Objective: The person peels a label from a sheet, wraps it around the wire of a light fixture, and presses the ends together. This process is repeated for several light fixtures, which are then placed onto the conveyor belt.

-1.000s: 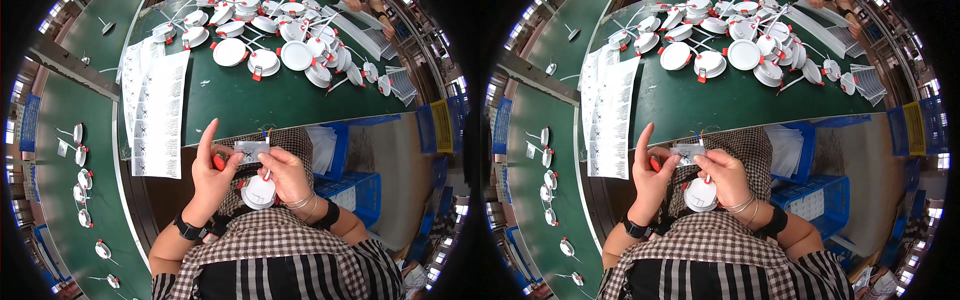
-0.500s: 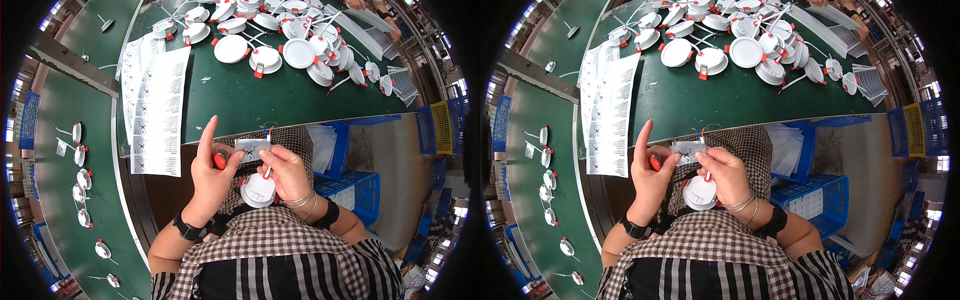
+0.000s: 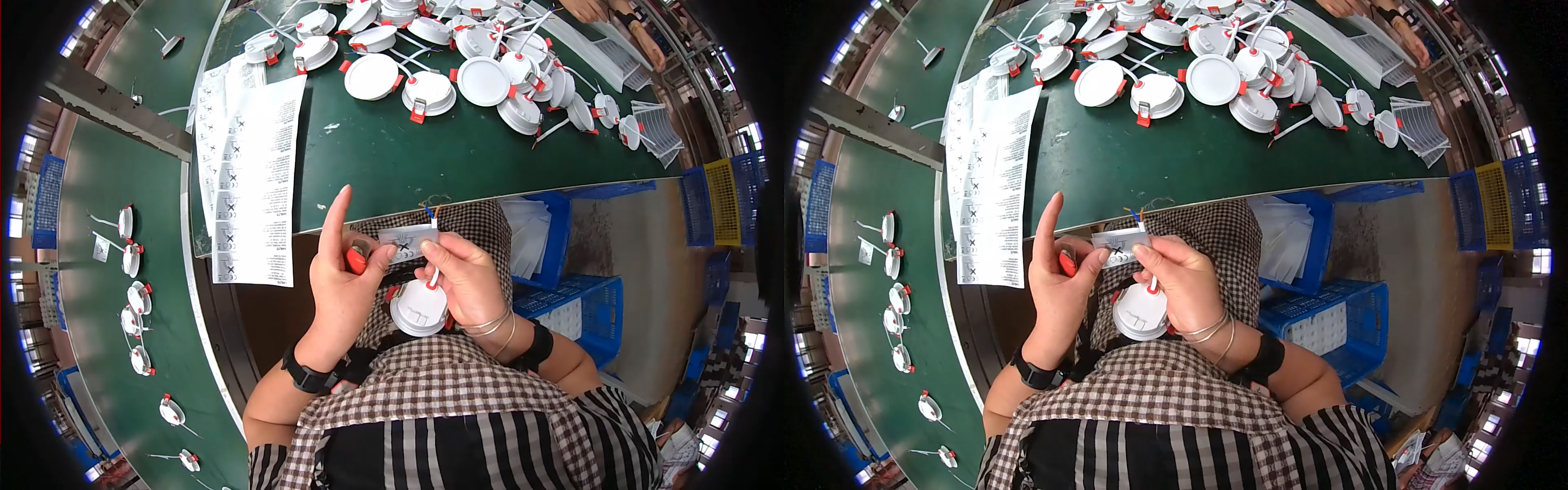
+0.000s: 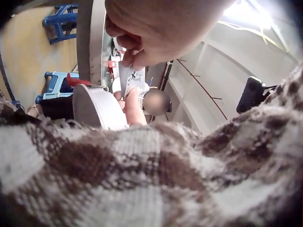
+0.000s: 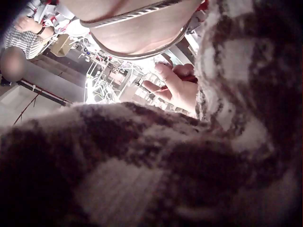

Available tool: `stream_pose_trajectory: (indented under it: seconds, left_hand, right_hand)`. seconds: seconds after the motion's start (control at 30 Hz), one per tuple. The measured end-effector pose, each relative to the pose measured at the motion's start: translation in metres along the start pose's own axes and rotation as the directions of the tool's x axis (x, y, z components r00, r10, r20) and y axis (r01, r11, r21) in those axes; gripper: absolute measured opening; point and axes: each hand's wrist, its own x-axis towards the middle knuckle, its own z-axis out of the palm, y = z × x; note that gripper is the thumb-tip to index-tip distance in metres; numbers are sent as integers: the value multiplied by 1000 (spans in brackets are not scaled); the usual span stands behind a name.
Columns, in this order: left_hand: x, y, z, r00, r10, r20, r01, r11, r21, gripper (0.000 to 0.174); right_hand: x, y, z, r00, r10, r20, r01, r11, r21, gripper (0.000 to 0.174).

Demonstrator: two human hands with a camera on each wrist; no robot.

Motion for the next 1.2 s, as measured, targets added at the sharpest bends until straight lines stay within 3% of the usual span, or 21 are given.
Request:
stream_pose_trajectory:
  seconds: [0.67,0.77,0.87,0.97,1.0,1.07,1.2]
  left_hand:
    - [-1,-3,-1,999,-33,11,33,999,-25,75]
    - [2,-6,0,1000,-26,-13,26,999,-28,68]
    - [8,-18,-9,993,-84,-84,67,980,-189,44]
    - [8,-23,-17,961,-276,-16,257,913,-318,17]
    - [8,-27,-17,959,-283,-14,264,911,-318,17]
    - [7,-34,-15,941,-316,124,334,796,-505,16]
    - [6,-36,-10,915,-325,238,403,726,-558,20]
  right_hand:
    - [-2,-1,-5,987,156,37,-158,983,92,20]
    - [1,1,-7,984,175,33,-178,975,133,21]
    - [7,2,-12,983,180,36,-183,968,172,22]
    - [9,4,-11,979,198,39,-201,962,182,24]
    - [8,2,-12,975,216,42,-220,961,169,14]
    - [8,4,-16,975,217,40,-220,961,167,14]
    - [9,4,-16,976,216,33,-219,961,169,15]
